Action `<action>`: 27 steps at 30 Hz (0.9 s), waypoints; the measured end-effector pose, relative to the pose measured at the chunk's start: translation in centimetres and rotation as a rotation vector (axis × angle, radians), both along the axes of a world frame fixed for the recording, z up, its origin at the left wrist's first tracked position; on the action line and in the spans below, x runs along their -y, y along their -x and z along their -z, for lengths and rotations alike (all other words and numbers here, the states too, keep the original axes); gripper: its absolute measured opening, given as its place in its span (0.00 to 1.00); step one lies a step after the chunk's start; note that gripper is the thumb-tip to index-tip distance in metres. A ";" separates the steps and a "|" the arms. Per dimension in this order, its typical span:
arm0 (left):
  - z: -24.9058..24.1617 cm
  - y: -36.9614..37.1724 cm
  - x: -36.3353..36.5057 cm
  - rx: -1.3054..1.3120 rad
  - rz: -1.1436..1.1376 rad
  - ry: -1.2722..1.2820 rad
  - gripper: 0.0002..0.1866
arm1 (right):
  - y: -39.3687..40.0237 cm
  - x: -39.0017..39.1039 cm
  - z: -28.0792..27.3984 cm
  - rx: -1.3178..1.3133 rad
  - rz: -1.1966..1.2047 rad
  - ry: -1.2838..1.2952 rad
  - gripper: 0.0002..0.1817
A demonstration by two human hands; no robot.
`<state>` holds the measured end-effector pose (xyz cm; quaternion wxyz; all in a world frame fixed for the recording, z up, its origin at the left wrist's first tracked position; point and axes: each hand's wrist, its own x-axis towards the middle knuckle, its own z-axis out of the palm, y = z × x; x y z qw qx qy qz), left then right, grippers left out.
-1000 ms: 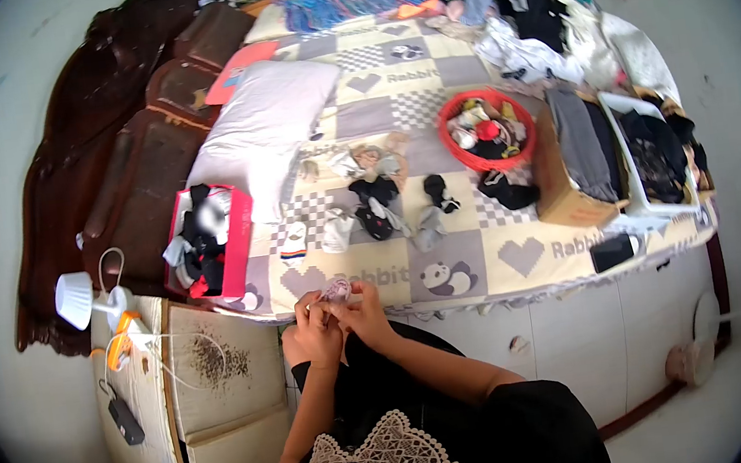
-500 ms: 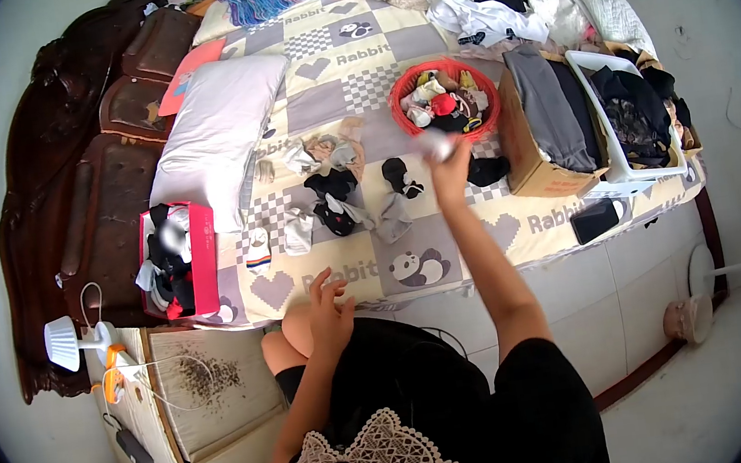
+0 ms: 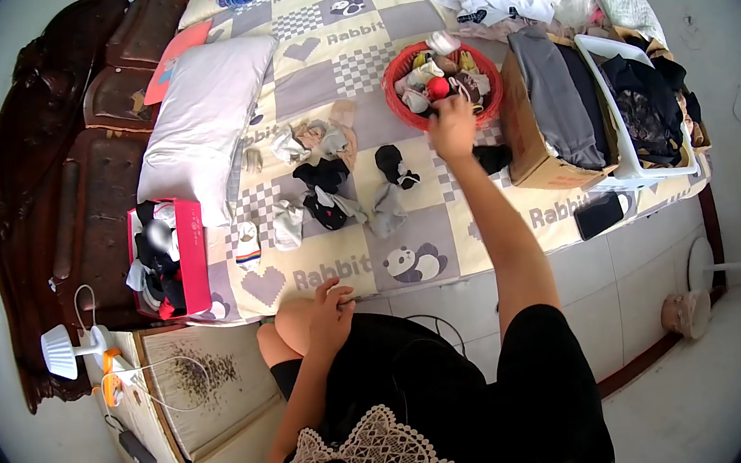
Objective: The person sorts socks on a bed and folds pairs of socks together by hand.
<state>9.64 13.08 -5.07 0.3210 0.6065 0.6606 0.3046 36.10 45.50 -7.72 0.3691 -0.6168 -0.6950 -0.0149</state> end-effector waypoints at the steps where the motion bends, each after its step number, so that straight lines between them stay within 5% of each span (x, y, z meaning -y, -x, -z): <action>1: 0.0 -0.1 0.0 0.001 0.004 0.008 0.13 | 0.8 1.2 1.3 -0.005 -0.091 -0.095 0.18; 3: -0.2 -0.2 -0.2 -0.034 0.037 -0.001 0.12 | 3.0 4.5 3.7 -0.068 -0.346 -0.076 0.15; 9: 0.2 0.2 0.2 -0.071 0.100 0.051 0.11 | 3.5 7.6 8.6 -0.004 -0.328 0.386 0.12; 11: 0.4 0.6 0.9 -0.042 0.096 0.072 0.10 | 2.9 7.1 6.9 -0.222 -0.077 0.225 0.09; 14: 1.4 1.2 1.6 -0.026 0.111 0.079 0.10 | 0.7 6.7 5.0 -0.099 0.090 0.136 0.05; 17: 1.3 1.0 1.8 -0.020 0.124 0.088 0.09 | -2.7 5.4 10.4 -0.013 0.111 0.341 0.05; 20: 0.5 0.6 1.8 0.017 0.115 0.113 0.08 | -3.1 5.6 9.6 -0.102 0.040 0.295 0.06; 25: 2.1 1.4 1.9 0.048 0.160 0.111 0.08 | 2.5 11.5 0.6 -0.445 -0.219 0.100 0.03; 27: 3.1 1.5 1.7 0.307 0.040 0.251 0.10 | 5.4 14.5 -2.6 -0.547 -0.337 0.061 0.04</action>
